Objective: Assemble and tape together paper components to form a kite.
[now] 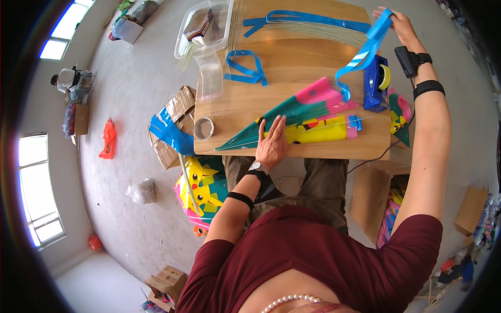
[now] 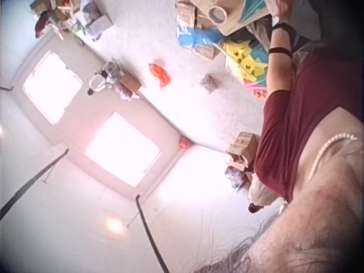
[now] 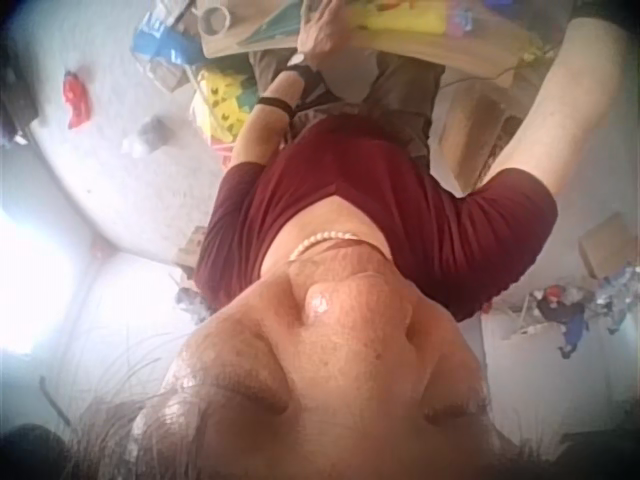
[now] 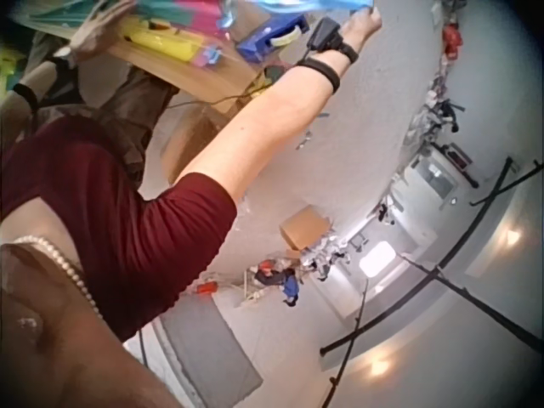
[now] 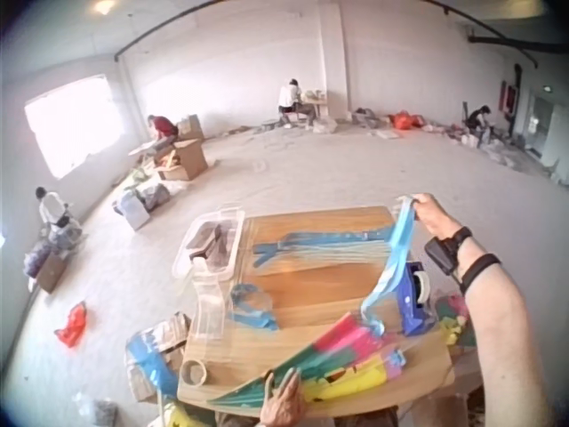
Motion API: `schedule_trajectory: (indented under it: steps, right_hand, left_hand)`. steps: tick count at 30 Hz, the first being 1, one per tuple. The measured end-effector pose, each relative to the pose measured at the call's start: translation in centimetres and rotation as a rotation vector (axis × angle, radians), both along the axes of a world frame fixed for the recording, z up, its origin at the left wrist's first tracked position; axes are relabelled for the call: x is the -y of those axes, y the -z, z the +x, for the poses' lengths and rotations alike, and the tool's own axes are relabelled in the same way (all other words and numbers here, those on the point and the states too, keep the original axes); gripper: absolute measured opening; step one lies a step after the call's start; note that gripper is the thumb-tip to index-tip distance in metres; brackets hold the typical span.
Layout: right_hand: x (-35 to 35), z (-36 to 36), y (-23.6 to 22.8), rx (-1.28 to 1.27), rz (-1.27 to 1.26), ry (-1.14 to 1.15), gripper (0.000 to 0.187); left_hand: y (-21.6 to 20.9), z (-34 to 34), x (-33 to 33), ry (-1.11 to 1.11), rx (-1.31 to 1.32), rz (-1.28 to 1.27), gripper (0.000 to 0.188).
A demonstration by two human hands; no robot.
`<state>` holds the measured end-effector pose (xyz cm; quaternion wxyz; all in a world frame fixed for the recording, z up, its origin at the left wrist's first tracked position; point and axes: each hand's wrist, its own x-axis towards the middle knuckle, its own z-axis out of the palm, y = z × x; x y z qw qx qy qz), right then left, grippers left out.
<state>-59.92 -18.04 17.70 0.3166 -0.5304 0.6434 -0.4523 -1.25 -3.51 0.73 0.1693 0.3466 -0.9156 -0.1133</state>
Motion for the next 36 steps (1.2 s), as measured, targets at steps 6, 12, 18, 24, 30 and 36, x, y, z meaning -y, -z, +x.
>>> schedule_trajectory:
  steps: [6, 12, 18, 24, 30, 36]
  right_hand:
    - [-1.4, -5.4, -1.0, -0.059, -0.010, 0.109, 0.044]
    - [-1.2, -8.8, -0.1, -0.077, -0.018, 0.236, 0.041]
    - [-2.2, -11.2, 0.0, -0.093, 0.006, 0.350, 0.042]
    - [-2.4, -13.1, 0.3, -0.101, 0.034, 0.350, 0.045]
    - [-1.9, -13.9, 0.7, -0.037, 0.071, 0.425, 0.045]
    - [-2.3, -14.9, -0.8, 0.291, 0.111, 0.469, 0.042]
  left_hand:
    - [-0.4, -1.0, 0.0, 0.006, 0.039, 0.010, 0.055]
    - [0.0, -1.2, 0.0, -0.002, 0.058, 0.049, 0.059]
    - [-0.5, -1.3, 0.1, -0.006, 0.053, 0.101, 0.059]
    - [-0.4, -1.5, 0.2, -0.003, 0.070, 0.073, 0.061]
    - [-0.2, -1.5, 0.2, 0.001, 0.049, 0.095, 0.060]
    - [-0.2, -1.6, 0.1, -0.004, 0.051, 0.084, 0.060]
